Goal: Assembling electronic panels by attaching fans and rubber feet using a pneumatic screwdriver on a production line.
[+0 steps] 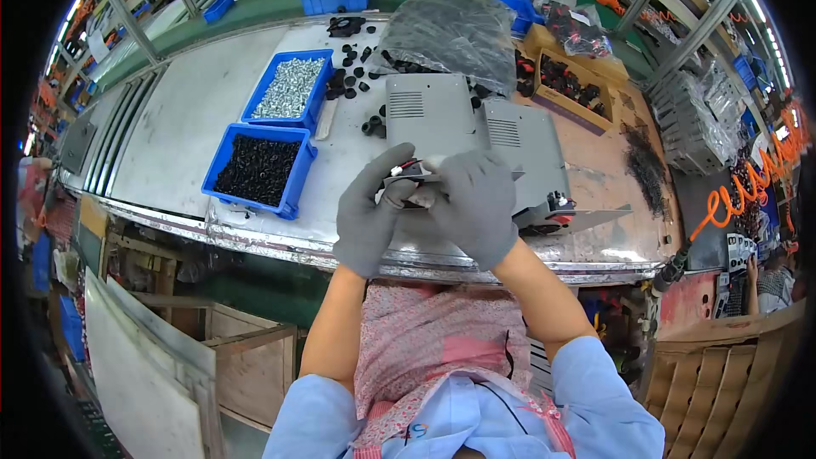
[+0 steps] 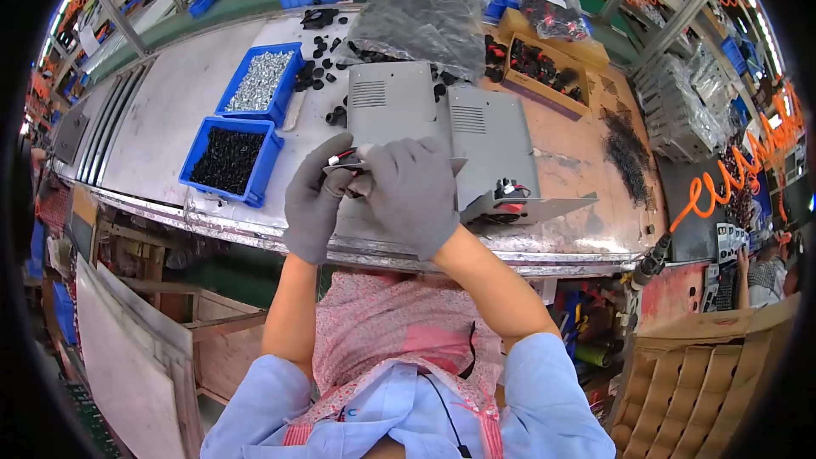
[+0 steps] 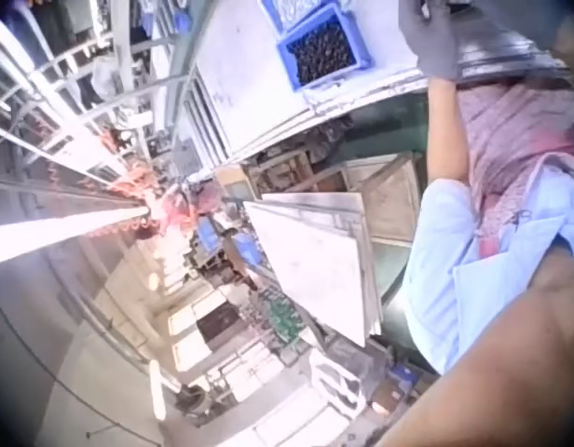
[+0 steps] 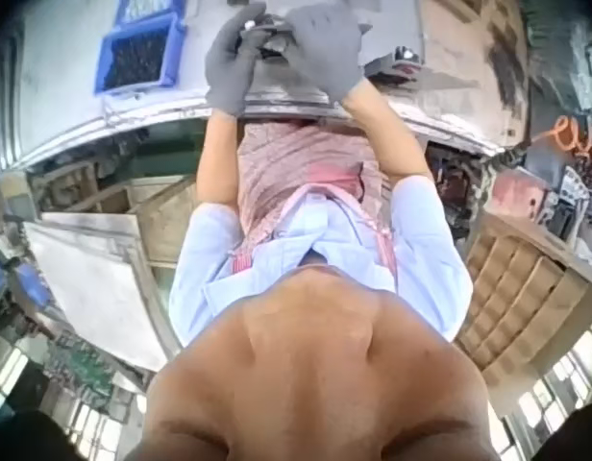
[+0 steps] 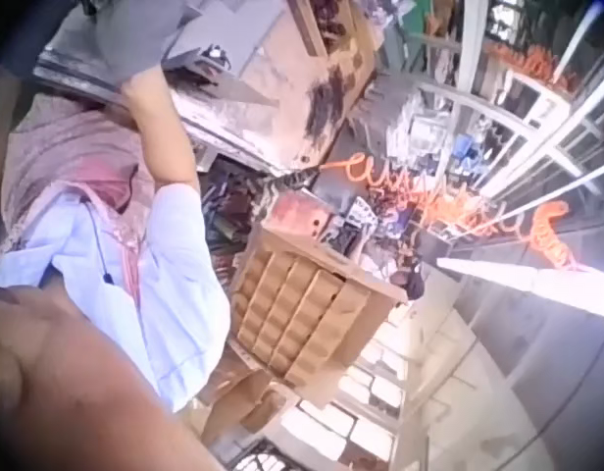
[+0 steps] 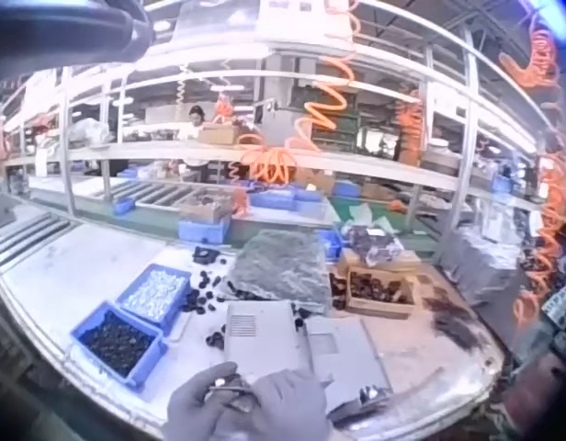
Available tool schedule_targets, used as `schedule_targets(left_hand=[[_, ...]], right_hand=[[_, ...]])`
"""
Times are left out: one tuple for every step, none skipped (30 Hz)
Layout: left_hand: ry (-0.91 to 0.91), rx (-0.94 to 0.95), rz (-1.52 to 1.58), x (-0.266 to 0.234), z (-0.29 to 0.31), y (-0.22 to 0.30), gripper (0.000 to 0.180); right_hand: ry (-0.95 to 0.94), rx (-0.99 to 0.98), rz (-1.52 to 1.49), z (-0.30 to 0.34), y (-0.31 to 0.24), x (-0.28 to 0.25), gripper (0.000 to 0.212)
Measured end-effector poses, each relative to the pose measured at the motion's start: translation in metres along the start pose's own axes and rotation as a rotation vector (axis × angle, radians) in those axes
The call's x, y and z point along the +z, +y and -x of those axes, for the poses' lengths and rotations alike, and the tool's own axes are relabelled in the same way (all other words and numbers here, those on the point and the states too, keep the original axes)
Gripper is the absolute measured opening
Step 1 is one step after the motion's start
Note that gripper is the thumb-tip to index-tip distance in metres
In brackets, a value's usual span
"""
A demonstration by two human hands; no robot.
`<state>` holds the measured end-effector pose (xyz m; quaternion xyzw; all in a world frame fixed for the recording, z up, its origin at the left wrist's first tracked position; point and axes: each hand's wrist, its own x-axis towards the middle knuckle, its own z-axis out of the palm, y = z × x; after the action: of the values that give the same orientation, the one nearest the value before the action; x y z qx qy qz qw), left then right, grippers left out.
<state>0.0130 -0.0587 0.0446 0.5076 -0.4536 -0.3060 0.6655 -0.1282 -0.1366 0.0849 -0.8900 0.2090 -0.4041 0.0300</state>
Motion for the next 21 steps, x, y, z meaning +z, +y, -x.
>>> schedule_targets(left_hand=[[-0.014, -0.007, -0.004, -0.003, 0.001, 0.002, 0.046], [-0.028, -0.013, -0.007, -0.005, 0.001, 0.004, 0.047], [-0.040, -0.007, -0.046, -0.005, 0.003, 0.008, 0.049], [-0.041, -0.002, -0.101, -0.009, 0.006, 0.012, 0.051], [-0.050, 0.005, -0.140, -0.009, 0.005, 0.016, 0.053], [-0.055, 0.031, -0.257, -0.010, 0.006, 0.023, 0.056], [-0.073, 0.061, -0.355, -0.005, 0.003, 0.032, 0.058], [-0.083, 0.090, -0.459, -0.002, 0.002, 0.039, 0.061], [-0.054, 0.151, -0.559, -0.001, 0.006, 0.045, 0.060], [-0.045, 0.218, -0.615, 0.007, 0.003, 0.044, 0.060], [-0.027, 0.295, -0.677, 0.014, 0.000, 0.048, 0.060], [-0.051, 0.378, -0.822, 0.021, -0.001, 0.053, 0.057], [-0.074, 0.462, -0.958, 0.031, -0.004, 0.055, 0.055], [-0.093, 0.532, -1.109, 0.036, -0.003, 0.058, 0.053], [-0.123, 0.534, -1.123, 0.040, -0.007, 0.060, 0.036], [-0.150, 0.552, -1.181, 0.039, -0.007, 0.057, 0.030], [-0.169, 0.573, -1.245, 0.036, -0.008, 0.053, 0.025], [-0.187, 0.589, -1.313, 0.031, -0.009, 0.051, 0.020], [-0.162, 0.632, -1.223, 0.030, -0.011, 0.051, 0.015], [-0.154, 0.651, -1.196, 0.027, -0.015, 0.051, 0.014], [-0.144, 0.666, -1.172, 0.023, -0.019, 0.051, 0.014]], right_hand=[[-0.035, -0.015, -0.011, -0.001, -0.002, -0.005, 0.028], [0.002, -0.029, -0.007, 0.000, -0.006, -0.014, 0.030], [0.039, -0.043, 0.000, 0.004, -0.011, -0.030, 0.033], [0.080, -0.062, -0.011, 0.008, -0.017, -0.040, 0.035], [0.043, -0.079, 0.102, 0.021, -0.011, -0.058, 0.043], [0.079, -0.056, 0.163, 0.033, -0.003, -0.073, 0.043], [0.111, -0.028, 0.246, 0.045, 0.008, -0.092, 0.044], [0.140, 0.031, 0.344, 0.055, 0.020, -0.109, 0.044], [0.175, 0.087, 0.393, 0.066, 0.033, -0.117, 0.044], [0.097, 0.130, 0.488, 0.076, 0.047, -0.129, 0.044], [0.030, 0.164, 0.579, 0.082, 0.057, -0.139, 0.044], [0.000, 0.206, 0.512, 0.091, 0.063, -0.146, 0.042], [-0.031, 0.246, 0.453, 0.106, 0.068, -0.151, 0.040], [-0.069, 0.282, 0.378, 0.117, 0.068, -0.152, 0.038], [-0.079, 0.285, 0.404, 0.122, 0.066, -0.151, 0.035], [-0.094, 0.291, 0.424, 0.129, 0.062, -0.148, 0.033], [-0.100, 0.288, 0.442, 0.132, 0.058, -0.146, 0.032], [-0.090, 0.285, 0.434, 0.136, 0.055, -0.145, 0.031], [-0.077, 0.278, 0.432, 0.141, 0.056, -0.145, 0.031], [-0.065, 0.275, 0.416, 0.146, 0.057, -0.143, 0.032], [-0.053, 0.254, 0.425, 0.147, 0.058, -0.142, 0.027]])
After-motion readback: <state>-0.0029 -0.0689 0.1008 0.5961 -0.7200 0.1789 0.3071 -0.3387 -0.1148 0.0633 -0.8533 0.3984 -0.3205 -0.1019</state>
